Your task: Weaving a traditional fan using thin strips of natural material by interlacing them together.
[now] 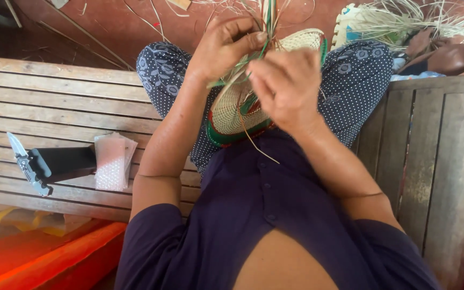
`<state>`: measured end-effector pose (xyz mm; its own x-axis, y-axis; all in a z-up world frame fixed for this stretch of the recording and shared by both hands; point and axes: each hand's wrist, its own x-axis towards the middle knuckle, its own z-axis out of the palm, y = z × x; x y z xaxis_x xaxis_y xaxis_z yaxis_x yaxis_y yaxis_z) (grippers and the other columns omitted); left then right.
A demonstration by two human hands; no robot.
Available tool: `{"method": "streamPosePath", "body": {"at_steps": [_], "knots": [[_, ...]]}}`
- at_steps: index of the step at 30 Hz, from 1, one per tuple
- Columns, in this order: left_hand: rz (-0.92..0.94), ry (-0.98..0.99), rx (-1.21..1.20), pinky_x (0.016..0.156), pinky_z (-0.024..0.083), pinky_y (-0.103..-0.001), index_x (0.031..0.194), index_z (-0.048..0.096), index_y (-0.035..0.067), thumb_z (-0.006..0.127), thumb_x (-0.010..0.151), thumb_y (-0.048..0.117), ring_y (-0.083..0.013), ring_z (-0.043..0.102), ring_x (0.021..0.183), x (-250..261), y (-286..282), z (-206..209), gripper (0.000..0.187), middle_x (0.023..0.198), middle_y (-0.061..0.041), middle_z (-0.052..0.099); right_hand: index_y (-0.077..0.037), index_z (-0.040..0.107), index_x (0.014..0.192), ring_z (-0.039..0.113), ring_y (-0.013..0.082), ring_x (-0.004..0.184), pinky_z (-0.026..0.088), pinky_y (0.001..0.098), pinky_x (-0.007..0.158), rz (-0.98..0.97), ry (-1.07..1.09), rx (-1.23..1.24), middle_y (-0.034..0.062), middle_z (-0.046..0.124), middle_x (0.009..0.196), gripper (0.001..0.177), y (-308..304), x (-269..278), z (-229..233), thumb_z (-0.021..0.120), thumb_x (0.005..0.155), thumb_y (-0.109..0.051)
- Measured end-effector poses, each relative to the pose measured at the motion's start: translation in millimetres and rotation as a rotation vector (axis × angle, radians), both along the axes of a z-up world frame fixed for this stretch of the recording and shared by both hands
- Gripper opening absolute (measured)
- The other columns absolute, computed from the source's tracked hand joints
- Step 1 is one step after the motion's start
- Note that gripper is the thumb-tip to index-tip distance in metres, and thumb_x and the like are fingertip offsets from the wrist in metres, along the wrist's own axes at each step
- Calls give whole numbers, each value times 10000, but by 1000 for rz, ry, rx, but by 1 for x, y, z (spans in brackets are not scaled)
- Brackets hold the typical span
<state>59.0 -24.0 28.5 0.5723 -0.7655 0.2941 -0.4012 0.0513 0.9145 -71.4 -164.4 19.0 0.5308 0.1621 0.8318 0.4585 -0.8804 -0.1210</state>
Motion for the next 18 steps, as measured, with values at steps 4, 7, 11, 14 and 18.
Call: {"method": "streamPosePath", "body": {"at_steps": [4,7,11,14,18], "knots": [[-30,54,-48,708,469,-244,879,650,83,633,1045,253,-69,583,771,-1,2,1,238,847,12,669,-53,734,1018,569,266,811,409,398,749,76,1,8,82,650,1059,90,6,-4,-20,806,982,-95],[46,-46,-58,727,421,-293,876,589,77,582,1039,229,-82,480,788,-9,1,8,223,901,27,535,-68,733,1106,606,277,848,410,417,789,64,63,-19,46,674,1144,84,7,-7,-21,727,1036,-114],[-19,-42,-43,543,347,-227,904,657,60,629,1061,262,-46,460,631,-6,3,1,257,736,21,583,-84,725,1130,624,252,909,406,419,853,151,108,-6,47,695,1178,105,-2,-8,-11,719,1028,-57],[80,-312,13,605,314,-316,797,541,81,589,1099,327,-105,398,677,-8,4,-1,392,737,21,437,7,654,1001,456,192,583,476,405,721,350,80,275,58,531,704,150,-13,-4,-4,529,997,90],[111,-304,13,615,256,-331,750,324,111,600,1100,273,-109,282,684,-10,3,-7,474,718,29,272,1,635,1063,562,299,935,452,405,842,181,171,379,145,621,999,126,-23,4,-15,654,965,78]]}}
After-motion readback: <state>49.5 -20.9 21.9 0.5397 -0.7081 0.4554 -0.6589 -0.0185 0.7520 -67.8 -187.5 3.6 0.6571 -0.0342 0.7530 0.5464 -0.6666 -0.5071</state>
